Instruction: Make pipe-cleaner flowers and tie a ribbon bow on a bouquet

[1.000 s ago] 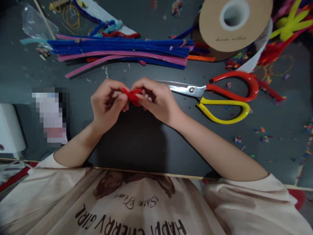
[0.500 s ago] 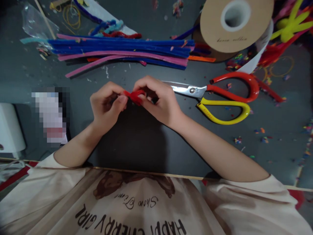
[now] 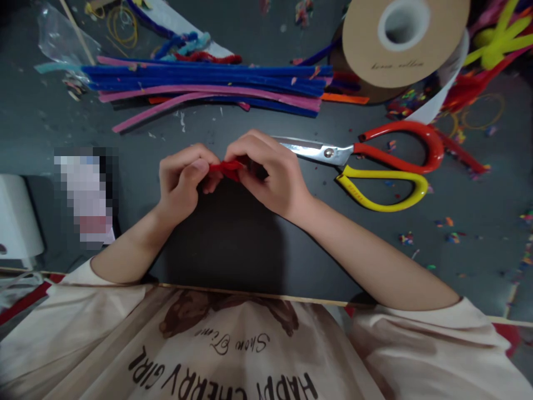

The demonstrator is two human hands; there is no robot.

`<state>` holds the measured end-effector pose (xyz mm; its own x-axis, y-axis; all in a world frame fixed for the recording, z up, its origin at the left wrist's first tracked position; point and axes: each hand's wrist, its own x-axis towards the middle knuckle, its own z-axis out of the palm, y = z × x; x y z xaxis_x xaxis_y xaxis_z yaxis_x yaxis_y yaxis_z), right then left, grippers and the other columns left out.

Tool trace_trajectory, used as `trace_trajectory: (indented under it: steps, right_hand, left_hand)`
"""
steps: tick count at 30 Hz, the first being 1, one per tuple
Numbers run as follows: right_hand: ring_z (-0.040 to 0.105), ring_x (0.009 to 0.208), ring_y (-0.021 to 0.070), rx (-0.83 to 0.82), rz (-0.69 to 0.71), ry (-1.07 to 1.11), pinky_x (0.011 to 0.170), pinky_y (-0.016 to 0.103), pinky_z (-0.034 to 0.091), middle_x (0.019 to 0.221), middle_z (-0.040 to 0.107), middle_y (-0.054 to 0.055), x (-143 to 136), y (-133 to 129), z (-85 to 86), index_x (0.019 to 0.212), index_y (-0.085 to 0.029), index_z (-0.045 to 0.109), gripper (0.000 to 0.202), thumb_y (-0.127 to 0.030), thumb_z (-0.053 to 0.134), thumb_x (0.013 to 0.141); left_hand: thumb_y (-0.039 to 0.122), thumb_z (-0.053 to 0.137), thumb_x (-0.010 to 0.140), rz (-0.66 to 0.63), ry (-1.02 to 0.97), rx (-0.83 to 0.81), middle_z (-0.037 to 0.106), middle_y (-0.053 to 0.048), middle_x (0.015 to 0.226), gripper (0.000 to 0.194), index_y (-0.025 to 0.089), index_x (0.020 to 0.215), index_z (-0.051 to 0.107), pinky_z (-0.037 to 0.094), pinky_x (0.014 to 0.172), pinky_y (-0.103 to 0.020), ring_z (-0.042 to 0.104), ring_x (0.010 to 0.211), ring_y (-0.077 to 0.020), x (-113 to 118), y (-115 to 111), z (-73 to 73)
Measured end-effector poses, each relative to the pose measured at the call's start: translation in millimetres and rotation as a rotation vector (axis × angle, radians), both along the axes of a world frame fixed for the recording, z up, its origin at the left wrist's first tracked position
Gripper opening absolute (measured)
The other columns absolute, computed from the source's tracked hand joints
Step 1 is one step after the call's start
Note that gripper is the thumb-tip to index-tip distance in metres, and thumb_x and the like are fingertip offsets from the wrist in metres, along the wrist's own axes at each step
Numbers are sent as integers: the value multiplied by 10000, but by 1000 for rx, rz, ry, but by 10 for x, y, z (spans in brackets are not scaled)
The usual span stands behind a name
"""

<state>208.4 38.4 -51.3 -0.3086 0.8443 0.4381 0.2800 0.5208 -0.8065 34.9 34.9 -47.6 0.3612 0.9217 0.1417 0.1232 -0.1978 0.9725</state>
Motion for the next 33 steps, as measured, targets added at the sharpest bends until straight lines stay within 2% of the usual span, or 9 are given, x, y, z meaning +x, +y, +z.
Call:
trace_trajectory:
  steps: [4, 9, 16, 20, 26, 30, 33]
  right_hand:
    - [579, 742, 91, -59, 35, 88, 612, 230, 477, 800, 617, -17, 1, 3, -5, 819, -203, 576, 302, 32, 442, 685]
    - [581, 738, 93, -100, 52, 161, 609, 234, 482, 802, 612, -24, 0, 6, -27, 812, -219, 564, 283, 14, 461, 688]
    - [585, 735, 104, -96, 27, 119, 591, 247, 468, 811, 627, -15, 4, 13, -35, 814, -218, 592, 298, 21, 470, 685]
    - [590, 747, 98, -65, 30, 103, 621, 249, 470, 817, 633, -22, 10, 18, -31, 817, -211, 610, 304, 29, 478, 682]
    - [612, 742, 85, -36, 44, 110, 648, 236, 487, 795, 646, -24, 11, 33, -15, 785, -199, 623, 257, 16, 504, 711]
    - [620, 733, 86, -39, 61, 78, 653, 237, 494, 782, 652, -24, 15, 31, -9, 771, -200, 620, 200, -37, 505, 761]
    - [607, 728, 79, -75, 64, 98, 636, 222, 484, 792, 644, -21, 13, 27, -30, 791, -192, 617, 221, -16, 493, 741]
  left_hand:
    - [336, 414, 939, -36, -65, -47, 479, 41, 547, 293, 200, 739, 580, 335, 446, -182, 415, 448, -13, -4, -2, -12]
    - [332, 402, 944, -76, -92, -87, 516, 34, 619, 275, 205, 768, 572, 342, 446, -182, 426, 461, -9, 3, 0, -15]
    - [418, 441, 913, -55, -28, 11, 445, 42, 559, 257, 212, 783, 523, 295, 442, -209, 384, 459, -31, -7, -4, -15]
    - [348, 474, 903, -20, 59, 52, 415, 50, 567, 188, 214, 773, 493, 277, 447, -204, 366, 464, -25, -10, -9, -22]
    - [258, 442, 918, -2, 113, 93, 412, 46, 564, 195, 196, 740, 493, 280, 457, -207, 355, 470, -22, 3, 6, 3]
    - [252, 446, 919, -10, 127, 119, 401, 50, 558, 200, 191, 733, 491, 282, 454, -199, 346, 465, -19, 4, 25, 15]
    - [274, 454, 917, 4, 117, 98, 411, 52, 551, 210, 190, 728, 494, 288, 447, -196, 353, 459, -19, 7, 24, 12]
